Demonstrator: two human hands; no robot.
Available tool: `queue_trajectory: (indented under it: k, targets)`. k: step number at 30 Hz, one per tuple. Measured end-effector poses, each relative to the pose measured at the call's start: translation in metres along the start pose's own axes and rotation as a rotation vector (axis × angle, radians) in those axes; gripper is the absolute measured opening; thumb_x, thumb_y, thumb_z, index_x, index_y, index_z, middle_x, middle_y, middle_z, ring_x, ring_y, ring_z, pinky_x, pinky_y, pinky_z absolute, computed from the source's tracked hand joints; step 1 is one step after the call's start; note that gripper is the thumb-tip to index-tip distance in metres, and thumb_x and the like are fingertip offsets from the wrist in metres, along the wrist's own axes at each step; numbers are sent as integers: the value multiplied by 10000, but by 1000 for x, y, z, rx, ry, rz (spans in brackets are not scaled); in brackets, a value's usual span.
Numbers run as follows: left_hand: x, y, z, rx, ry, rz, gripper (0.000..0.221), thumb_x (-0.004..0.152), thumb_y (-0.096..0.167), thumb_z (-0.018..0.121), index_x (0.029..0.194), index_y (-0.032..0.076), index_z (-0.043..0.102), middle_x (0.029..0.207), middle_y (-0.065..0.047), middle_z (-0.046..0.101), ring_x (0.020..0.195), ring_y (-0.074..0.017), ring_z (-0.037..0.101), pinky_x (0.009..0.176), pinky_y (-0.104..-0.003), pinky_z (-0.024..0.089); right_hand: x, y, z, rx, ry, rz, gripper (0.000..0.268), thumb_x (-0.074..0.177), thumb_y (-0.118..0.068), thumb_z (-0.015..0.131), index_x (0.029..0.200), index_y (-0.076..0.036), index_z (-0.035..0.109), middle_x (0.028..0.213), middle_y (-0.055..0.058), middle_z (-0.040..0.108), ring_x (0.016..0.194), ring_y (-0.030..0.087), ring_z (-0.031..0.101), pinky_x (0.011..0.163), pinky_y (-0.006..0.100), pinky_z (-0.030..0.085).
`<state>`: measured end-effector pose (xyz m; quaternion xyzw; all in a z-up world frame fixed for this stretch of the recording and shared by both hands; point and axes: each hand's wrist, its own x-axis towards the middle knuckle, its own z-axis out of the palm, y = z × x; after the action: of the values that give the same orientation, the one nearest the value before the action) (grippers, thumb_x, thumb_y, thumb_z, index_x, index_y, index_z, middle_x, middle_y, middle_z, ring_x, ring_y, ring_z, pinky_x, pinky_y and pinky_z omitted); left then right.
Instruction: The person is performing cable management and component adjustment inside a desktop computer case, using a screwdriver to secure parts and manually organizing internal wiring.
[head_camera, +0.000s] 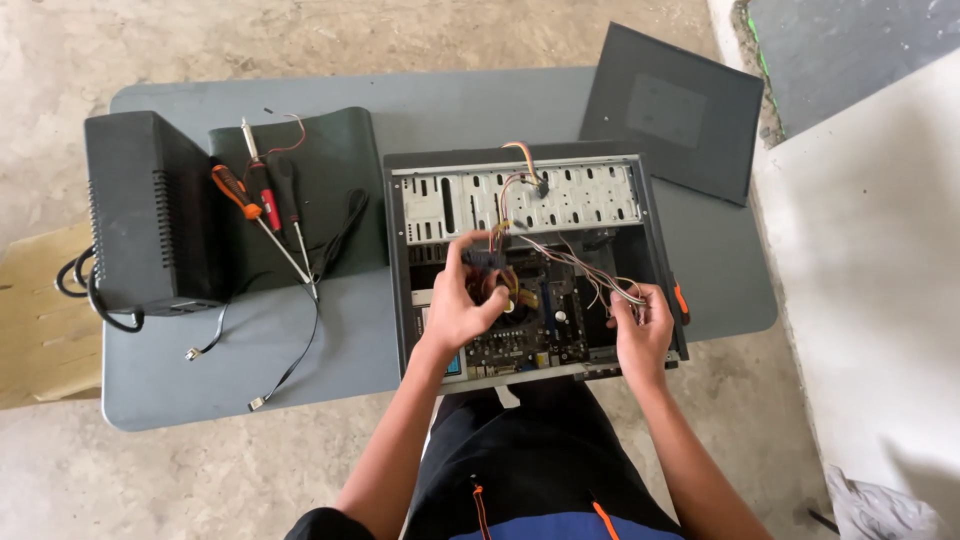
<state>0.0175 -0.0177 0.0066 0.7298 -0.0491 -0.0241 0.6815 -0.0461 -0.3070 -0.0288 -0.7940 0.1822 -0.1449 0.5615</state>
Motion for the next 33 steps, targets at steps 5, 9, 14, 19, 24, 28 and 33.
queue_trajectory:
  k: [5,9,14,19,24,28,33]
  targets:
    - [-10,-9,-14,-131,-23,15,710,744,287,938,1397,221,666,658,-45,684,569,-141,599,576,-288,486,-3,-18,3,69,89,-18,52,1097,-48,687,1104,-63,637,795,114,684,658,191,692,686,328,532]
    - [-15,-1,-17,-569,226,10,532,879,317,802,1337,86,659,649,-88,635,585,-168,603,646,-300,491,-7,-23,4,83,134,-58,27,1134,-24,629,1142,-50,632,811,109,661,720,187,657,767,330,550]
    - [-2,-71,-28,-1067,261,-60,586,1006,541,477,1188,40,722,415,-100,427,539,-342,648,937,-401,538,-4,-22,6,80,130,-91,49,1185,-49,558,1171,-45,605,822,112,659,809,207,683,861,368,570]
    - [-6,13,-35,-370,-197,-104,749,1004,657,453,1007,64,911,656,-87,723,646,-147,743,483,-191,453,-4,-23,5,134,60,-78,97,1205,-56,501,1236,-12,582,855,152,680,809,247,756,774,378,649]
    - [-4,45,-43,230,-552,-23,422,999,451,717,728,176,886,613,-95,779,723,-414,763,1238,-566,419,-3,-21,6,200,-27,-33,50,1129,-14,619,1169,11,636,776,200,683,614,268,702,569,347,604]
    - [2,69,-38,450,-681,-106,377,957,411,733,756,137,894,579,-122,753,707,-383,761,1329,-560,332,-3,-27,6,190,-37,48,40,1054,20,646,1084,13,671,764,216,691,571,269,677,533,356,589]
    - [22,23,-11,692,-790,-163,588,911,496,736,436,192,572,375,25,462,361,-145,349,606,-314,528,3,-10,3,279,-71,63,78,1060,3,594,1079,38,661,792,223,670,591,253,643,530,357,551]
